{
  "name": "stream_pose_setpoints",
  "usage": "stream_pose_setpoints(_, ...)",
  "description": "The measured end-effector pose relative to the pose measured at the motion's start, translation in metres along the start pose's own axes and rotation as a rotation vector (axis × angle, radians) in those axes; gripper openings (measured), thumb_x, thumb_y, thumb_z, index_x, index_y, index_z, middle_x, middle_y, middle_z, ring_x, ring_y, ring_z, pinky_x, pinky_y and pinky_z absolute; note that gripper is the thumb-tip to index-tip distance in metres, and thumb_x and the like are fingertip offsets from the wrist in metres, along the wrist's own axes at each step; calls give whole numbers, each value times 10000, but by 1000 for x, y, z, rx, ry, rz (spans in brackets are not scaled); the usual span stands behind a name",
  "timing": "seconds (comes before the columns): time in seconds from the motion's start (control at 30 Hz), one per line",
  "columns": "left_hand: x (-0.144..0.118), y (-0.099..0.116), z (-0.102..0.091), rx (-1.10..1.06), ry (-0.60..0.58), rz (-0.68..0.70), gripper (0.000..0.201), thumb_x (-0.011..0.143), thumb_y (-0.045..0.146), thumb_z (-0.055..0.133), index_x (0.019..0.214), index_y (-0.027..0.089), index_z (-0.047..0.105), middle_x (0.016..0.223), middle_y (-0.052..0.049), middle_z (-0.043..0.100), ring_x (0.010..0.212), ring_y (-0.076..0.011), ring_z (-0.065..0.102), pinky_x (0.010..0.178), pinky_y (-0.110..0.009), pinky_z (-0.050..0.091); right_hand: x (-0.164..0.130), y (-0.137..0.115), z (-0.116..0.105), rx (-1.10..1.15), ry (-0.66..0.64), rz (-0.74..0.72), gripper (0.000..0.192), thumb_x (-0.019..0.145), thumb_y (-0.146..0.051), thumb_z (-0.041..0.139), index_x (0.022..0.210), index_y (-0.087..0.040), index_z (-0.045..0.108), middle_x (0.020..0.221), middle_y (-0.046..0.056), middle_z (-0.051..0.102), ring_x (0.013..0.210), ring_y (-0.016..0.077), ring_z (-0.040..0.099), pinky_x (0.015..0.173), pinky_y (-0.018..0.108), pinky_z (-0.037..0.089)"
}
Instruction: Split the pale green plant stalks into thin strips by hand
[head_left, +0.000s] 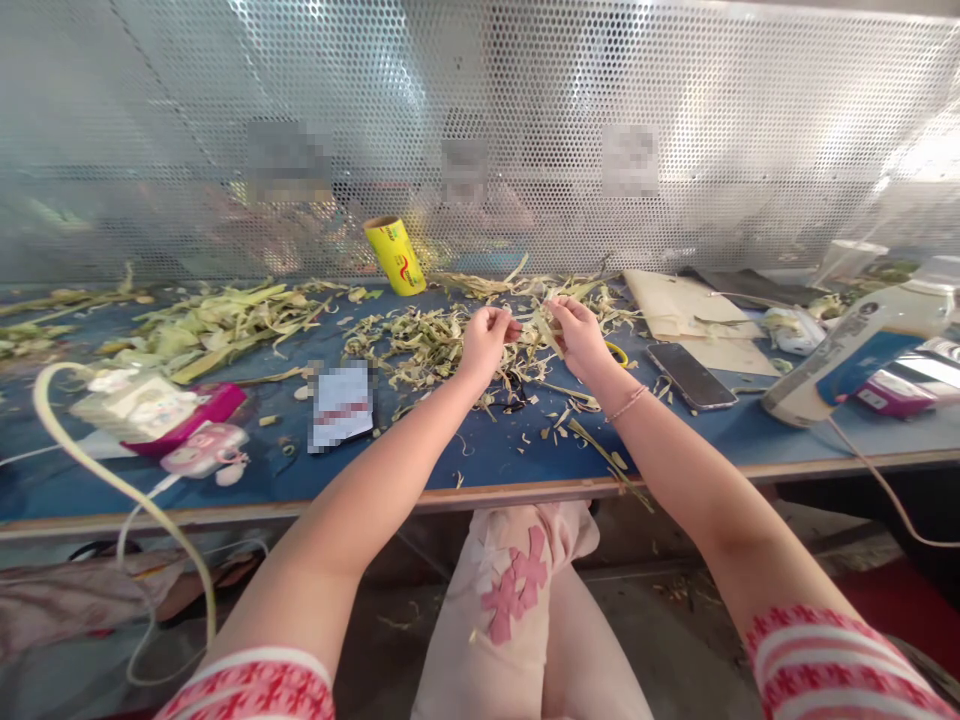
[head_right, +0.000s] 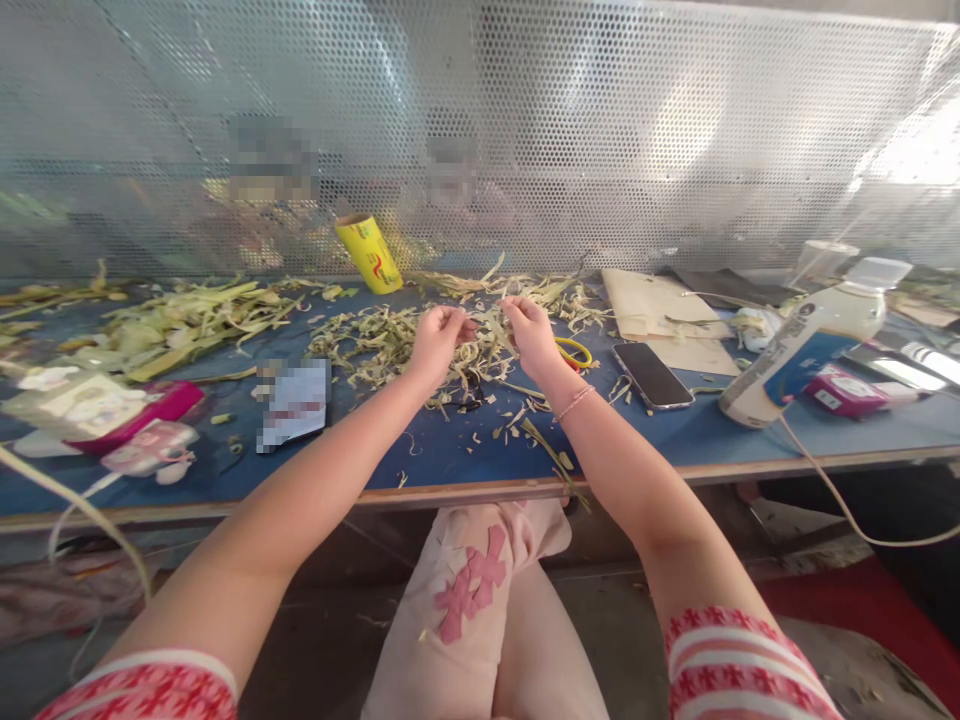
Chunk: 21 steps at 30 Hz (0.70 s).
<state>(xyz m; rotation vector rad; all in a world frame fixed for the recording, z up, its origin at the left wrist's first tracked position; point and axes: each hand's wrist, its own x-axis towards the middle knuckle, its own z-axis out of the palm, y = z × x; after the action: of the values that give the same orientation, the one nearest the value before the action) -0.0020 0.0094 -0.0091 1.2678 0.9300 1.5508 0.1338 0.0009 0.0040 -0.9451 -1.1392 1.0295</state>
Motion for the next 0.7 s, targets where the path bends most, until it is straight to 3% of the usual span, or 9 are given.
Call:
stream_pose_setpoints(0.23, 3, 0, -1, -118, 57, -73, 228, 841, 336, 621, 728, 177, 503, 641, 8, 631, 560, -76, 569, 647, -235, 492, 0, 1, 1, -11, 6, -26, 208, 795, -394, 573, 786, -231, 445, 590, -71, 299, 478, 74, 272, 444, 229, 238)
stream_pose_setpoints(0.53, -12, 8, 13, -424, -150, -482, 347, 766, 498, 672, 708, 173, 565, 586, -6, 609, 570, -87, 590, 650, -240, 520, 3, 18, 2, -287, 17, -356, 240, 868, -457, 484, 830, -230, 416, 781, 10, 464, 729, 131, 450, 619, 252, 393)
stream_pose_setpoints(0.7, -15, 4, 15, -438, -161, -414, 291, 758, 417, 708, 701, 170, 565, 597, 20, 606, 564, -69, 568, 629, -217, 489, -1, 19, 2, -306, 37, -437, 202, 898, -424, 462, 875, -233, 403, 883, 36, 488, 831, 150, 489, 752, 294, 444)
